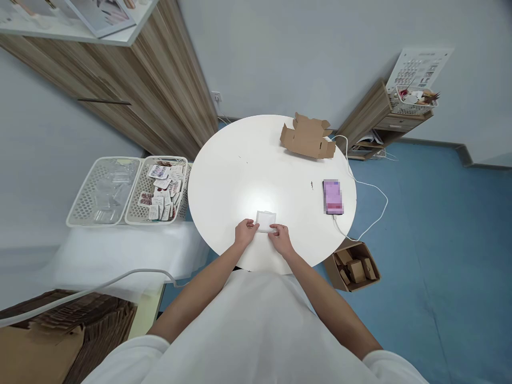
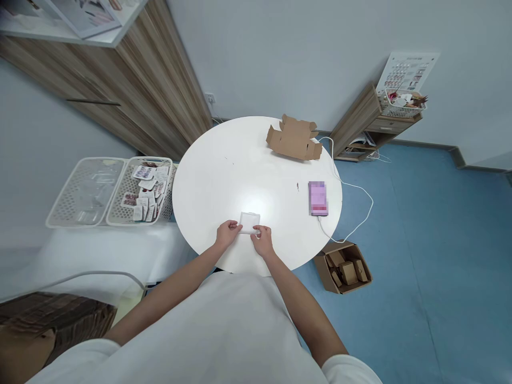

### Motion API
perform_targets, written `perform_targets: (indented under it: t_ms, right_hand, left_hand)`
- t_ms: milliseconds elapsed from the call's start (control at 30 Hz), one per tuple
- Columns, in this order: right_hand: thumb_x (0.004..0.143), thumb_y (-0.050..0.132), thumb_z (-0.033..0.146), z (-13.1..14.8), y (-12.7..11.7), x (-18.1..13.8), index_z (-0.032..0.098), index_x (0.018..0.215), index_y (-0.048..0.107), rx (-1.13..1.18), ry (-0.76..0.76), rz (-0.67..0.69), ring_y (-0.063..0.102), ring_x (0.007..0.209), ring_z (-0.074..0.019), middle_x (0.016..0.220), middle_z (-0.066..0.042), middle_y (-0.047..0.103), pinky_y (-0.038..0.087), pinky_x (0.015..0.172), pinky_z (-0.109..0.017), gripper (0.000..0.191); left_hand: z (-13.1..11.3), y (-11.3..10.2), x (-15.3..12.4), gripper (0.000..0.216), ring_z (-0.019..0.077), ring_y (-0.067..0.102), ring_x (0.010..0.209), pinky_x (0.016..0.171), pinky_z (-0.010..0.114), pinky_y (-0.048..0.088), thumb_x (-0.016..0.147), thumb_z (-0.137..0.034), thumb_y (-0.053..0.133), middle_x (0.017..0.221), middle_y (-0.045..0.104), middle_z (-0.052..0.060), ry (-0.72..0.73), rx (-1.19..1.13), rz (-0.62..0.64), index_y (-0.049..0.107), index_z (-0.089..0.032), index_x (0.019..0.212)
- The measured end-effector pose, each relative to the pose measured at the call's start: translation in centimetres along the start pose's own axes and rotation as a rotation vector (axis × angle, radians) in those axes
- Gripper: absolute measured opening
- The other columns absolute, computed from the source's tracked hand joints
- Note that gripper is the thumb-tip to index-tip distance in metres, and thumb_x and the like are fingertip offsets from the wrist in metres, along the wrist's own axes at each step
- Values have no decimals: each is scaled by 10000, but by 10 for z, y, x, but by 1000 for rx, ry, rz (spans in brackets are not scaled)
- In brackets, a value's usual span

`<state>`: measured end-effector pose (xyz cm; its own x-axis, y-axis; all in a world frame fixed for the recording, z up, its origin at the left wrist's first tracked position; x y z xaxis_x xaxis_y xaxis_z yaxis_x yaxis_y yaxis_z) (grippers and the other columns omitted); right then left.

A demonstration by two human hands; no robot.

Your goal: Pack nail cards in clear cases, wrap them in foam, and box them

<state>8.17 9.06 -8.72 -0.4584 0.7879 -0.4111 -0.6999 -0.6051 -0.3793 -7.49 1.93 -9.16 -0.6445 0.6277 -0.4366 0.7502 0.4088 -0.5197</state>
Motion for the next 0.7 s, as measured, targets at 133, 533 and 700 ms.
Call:
perform_targets:
  t_ms: [133, 533, 700]
  right_hand:
    - [741, 442, 268, 1, 3, -3, 222, 1069, 502, 19, 92, 31, 590, 833, -159, 1095, -85, 513, 516, 668, -302, 337]
    - [691, 502, 266, 60, 80, 25, 204, 1121, 473, 24, 99, 63, 559, 1000, -168, 1095, -75, 576, 482, 797, -298, 435]
    - [713, 504, 248, 100, 147, 54, 205, 1197, 424, 64, 19, 160, 503, 1104, -171, 1235, -70, 493, 442, 905, -323, 492]
  left_hand:
    - [0, 3, 4, 164, 169, 617, 773, 740, 310, 483, 693, -302, 616, 797, 663, 40, 14, -48, 46, 614, -186, 808]
    - [32, -70, 27, 305, 172, 615, 860, 791, 322, 495, 757, -248, 555, 962, 648, 70, 40, -235, -117, 557, -172, 1052]
    - [52, -127, 54, 382, 203, 539, 1042, 873, 348, 460, 769, -219, 523, 1148, 570, 98, 102, -145, -251, 506, -162, 1146]
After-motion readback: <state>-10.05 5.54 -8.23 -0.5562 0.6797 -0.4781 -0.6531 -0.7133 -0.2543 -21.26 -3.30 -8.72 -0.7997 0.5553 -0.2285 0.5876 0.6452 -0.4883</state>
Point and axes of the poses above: each hand's wrist, its own x-axis towards the middle knuckle, its own y-axis out of the palm, z = x × y, the point moved 6 cm from there along x, towards the middle knuckle
